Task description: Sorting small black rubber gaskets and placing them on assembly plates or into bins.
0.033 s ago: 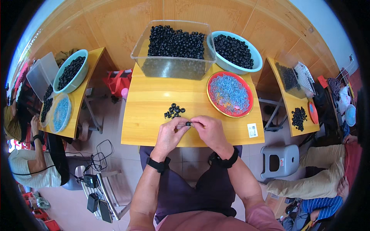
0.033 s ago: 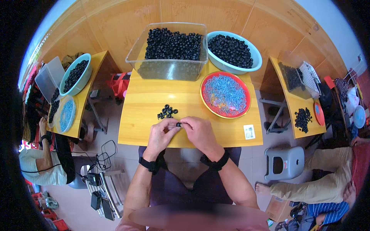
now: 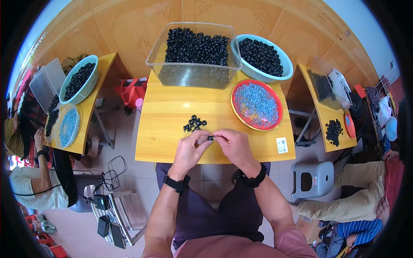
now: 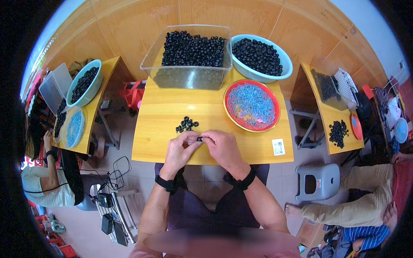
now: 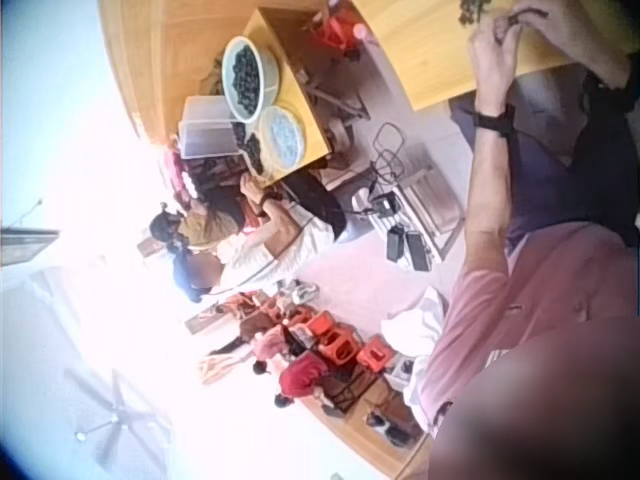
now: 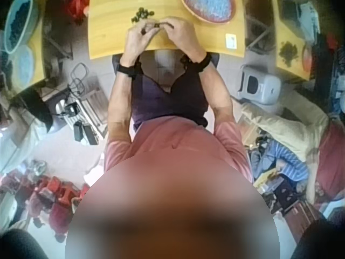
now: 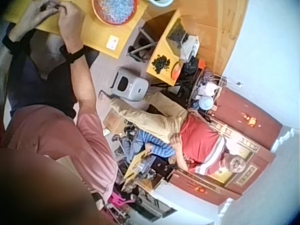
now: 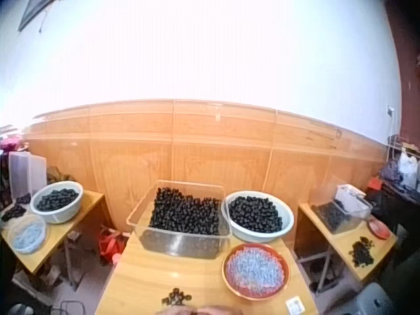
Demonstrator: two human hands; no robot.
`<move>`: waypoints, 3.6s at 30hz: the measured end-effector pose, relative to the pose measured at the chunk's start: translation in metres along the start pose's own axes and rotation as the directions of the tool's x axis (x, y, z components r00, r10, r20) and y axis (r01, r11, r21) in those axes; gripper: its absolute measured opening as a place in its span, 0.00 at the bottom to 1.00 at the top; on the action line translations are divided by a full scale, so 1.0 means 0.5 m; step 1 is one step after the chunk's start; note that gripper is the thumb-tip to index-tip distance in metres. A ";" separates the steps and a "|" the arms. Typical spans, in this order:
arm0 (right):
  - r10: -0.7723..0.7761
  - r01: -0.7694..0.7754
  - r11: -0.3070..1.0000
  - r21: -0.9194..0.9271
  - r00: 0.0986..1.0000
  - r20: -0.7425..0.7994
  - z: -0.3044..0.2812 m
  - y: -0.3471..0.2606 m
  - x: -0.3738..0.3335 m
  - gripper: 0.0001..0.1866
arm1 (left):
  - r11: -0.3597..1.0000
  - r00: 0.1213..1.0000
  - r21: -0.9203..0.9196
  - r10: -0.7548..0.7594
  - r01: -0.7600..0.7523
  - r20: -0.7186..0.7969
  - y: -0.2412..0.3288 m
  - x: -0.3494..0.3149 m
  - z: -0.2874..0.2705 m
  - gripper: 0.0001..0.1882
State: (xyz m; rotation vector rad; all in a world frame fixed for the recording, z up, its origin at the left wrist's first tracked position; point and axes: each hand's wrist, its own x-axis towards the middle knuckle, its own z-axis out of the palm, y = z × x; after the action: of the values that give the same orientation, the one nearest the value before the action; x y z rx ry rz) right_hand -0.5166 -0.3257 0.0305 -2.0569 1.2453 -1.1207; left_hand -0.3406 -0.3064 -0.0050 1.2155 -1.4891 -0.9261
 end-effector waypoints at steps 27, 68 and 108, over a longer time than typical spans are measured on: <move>0.017 -0.014 0.999 0.049 0.998 -0.064 0.056 -0.003 -0.022 0.08 | 0.931 0.973 -0.283 -0.222 0.231 0.063 -0.044 0.010 -0.010 0.09; 0.288 -0.507 0.746 0.432 0.830 0.478 -0.009 0.070 -0.003 0.07 | 0.818 0.915 0.434 0.253 -0.376 0.316 0.018 0.003 0.005 0.11; 0.064 0.067 0.911 -0.406 0.952 0.300 0.038 0.026 0.115 0.12 | 0.997 0.950 -0.059 -0.069 0.053 -0.304 -0.009 0.016 -0.005 0.08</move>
State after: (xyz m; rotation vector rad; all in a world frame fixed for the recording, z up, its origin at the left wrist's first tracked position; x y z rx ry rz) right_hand -0.4930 -0.3826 0.0333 -2.4229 1.4047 -0.5268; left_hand -0.3376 -0.3152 -0.0069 1.3091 -1.1811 -0.7693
